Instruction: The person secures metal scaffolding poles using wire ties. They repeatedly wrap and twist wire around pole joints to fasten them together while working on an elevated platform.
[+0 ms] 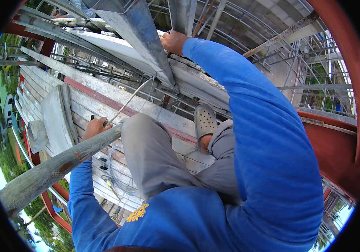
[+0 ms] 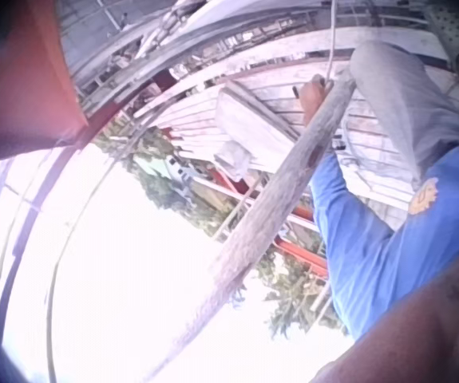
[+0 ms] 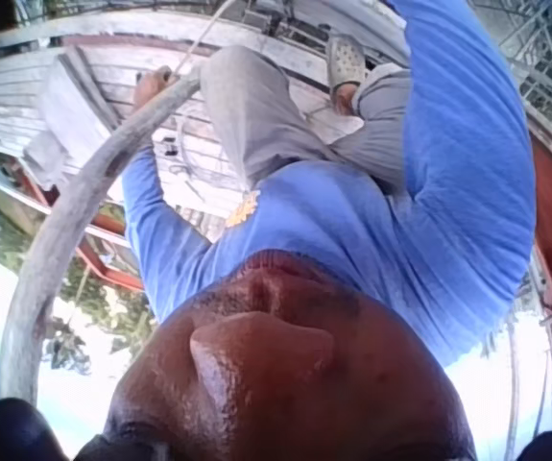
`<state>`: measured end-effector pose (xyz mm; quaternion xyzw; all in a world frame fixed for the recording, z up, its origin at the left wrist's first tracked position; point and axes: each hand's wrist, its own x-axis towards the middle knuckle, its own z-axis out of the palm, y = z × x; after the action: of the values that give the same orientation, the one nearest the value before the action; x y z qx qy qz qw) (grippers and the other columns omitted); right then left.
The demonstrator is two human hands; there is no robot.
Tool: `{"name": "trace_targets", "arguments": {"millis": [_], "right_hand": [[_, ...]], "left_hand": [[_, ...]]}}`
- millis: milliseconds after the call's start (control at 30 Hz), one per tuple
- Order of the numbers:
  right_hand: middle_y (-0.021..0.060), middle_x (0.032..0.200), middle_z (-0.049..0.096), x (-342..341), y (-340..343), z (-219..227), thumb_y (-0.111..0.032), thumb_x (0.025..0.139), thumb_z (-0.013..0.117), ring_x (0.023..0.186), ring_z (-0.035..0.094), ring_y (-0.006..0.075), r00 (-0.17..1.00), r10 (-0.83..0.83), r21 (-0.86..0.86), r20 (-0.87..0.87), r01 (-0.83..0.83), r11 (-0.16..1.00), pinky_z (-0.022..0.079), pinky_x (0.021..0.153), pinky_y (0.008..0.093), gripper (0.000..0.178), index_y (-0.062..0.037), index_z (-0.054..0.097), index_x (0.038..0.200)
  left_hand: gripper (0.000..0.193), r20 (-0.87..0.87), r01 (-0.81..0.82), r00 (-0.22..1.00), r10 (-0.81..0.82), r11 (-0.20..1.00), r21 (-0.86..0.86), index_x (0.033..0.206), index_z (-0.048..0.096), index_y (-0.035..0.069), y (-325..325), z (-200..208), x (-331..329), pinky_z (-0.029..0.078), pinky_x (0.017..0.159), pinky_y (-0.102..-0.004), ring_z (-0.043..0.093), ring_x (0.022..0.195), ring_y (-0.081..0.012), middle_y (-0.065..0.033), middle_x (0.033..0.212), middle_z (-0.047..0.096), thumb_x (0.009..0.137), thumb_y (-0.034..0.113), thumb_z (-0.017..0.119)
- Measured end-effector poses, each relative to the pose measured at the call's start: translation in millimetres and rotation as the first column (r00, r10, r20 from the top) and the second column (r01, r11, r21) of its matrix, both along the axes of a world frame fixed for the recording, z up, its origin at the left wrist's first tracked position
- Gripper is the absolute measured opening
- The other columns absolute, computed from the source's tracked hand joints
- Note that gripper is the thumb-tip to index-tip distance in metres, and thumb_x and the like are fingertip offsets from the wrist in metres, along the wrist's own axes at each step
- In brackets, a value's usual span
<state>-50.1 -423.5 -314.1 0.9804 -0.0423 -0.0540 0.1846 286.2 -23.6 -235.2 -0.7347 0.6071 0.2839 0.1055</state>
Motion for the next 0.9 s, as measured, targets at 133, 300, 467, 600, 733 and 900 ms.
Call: {"name": "trace_targets", "arguments": {"millis": [133,300,467,600,733,900], "right_hand": [[0.0087,0.117,0.067,-2,-15,-34,-0.010,0.089,0.072,0.110,0.067,0.0255,0.980,0.075,0.033,0.185,-0.082,0.996,0.059,0.083,0.0394,0.025,-0.0008,0.075,0.112],[0.0083,0.103,0.070,-6,-20,-44,-0.009,0.090,0.068,0.106,0.068,0.0250,0.946,0.133,0.012,0.297,-0.143,0.990,0.058,0.081,0.0386,0.015,-0.0028,0.076,0.101],[0.0076,0.101,0.071,-6,-14,-36,-0.008,0.093,0.065,0.105,0.068,0.0245,0.945,0.136,0.001,0.299,-0.143,0.990,0.058,0.079,0.0383,0.016,-0.0028,0.077,0.100],[0.0069,0.106,0.072,-10,-13,-35,-0.007,0.093,0.065,0.107,0.068,0.0242,0.947,0.104,0.022,0.302,-0.116,0.993,0.058,0.079,0.0379,0.016,-0.0025,0.077,0.102],[0.0059,0.109,0.072,-13,-4,-27,-0.006,0.093,0.066,0.109,0.068,0.0234,0.943,0.073,0.037,0.323,-0.090,0.995,0.058,0.079,0.0378,0.016,-0.0028,0.077,0.104],[0.0059,0.115,0.072,-10,1,-15,-0.007,0.093,0.067,0.112,0.068,0.0234,0.960,0.031,0.081,0.277,-0.055,0.995,0.059,0.080,0.0385,0.023,-0.0035,0.074,0.115]], "left_hand": [[0.038,-0.006,0.012,1.000,-0.012,1.000,-0.021,0.091,0.071,0.000,2,-1,3,0.054,0.071,-0.0514,0.071,0.075,-0.0443,-0.0258,0.078,0.070,0.092,0.038,0.076],[0.034,-0.062,-0.047,0.997,0.048,0.998,0.032,0.093,0.073,0.000,-5,19,-4,0.055,0.075,-0.0530,0.072,0.081,-0.0456,-0.0283,0.082,0.071,0.089,0.034,0.074],[0.032,-0.053,-0.077,0.996,0.074,0.995,-0.058,0.099,0.073,0.002,-1,27,-8,0.052,0.074,-0.0510,0.072,0.080,-0.0406,-0.0248,0.082,0.072,0.091,0.033,0.076],[0.035,0.268,0.289,0.949,-0.167,0.802,-0.524,0.111,0.071,0.005,11,4,3,0.046,0.076,-0.0450,0.066,0.077,-0.0334,-0.0139,0.083,0.070,0.095,0.036,0.075],[0.036,0.400,0.401,0.897,-0.186,0.723,-0.563,0.113,0.068,0.006,9,0,4,0.044,0.075,-0.0441,0.062,0.076,-0.0320,-0.0081,0.086,0.066,0.098,0.038,0.072],[0.038,0.236,0.303,0.947,-0.216,0.841,-0.448,0.110,0.065,0.002,16,-7,22,0.046,0.069,-0.0455,0.062,0.076,-0.0347,-0.0113,0.083,0.065,0.100,0.038,0.071]]}}
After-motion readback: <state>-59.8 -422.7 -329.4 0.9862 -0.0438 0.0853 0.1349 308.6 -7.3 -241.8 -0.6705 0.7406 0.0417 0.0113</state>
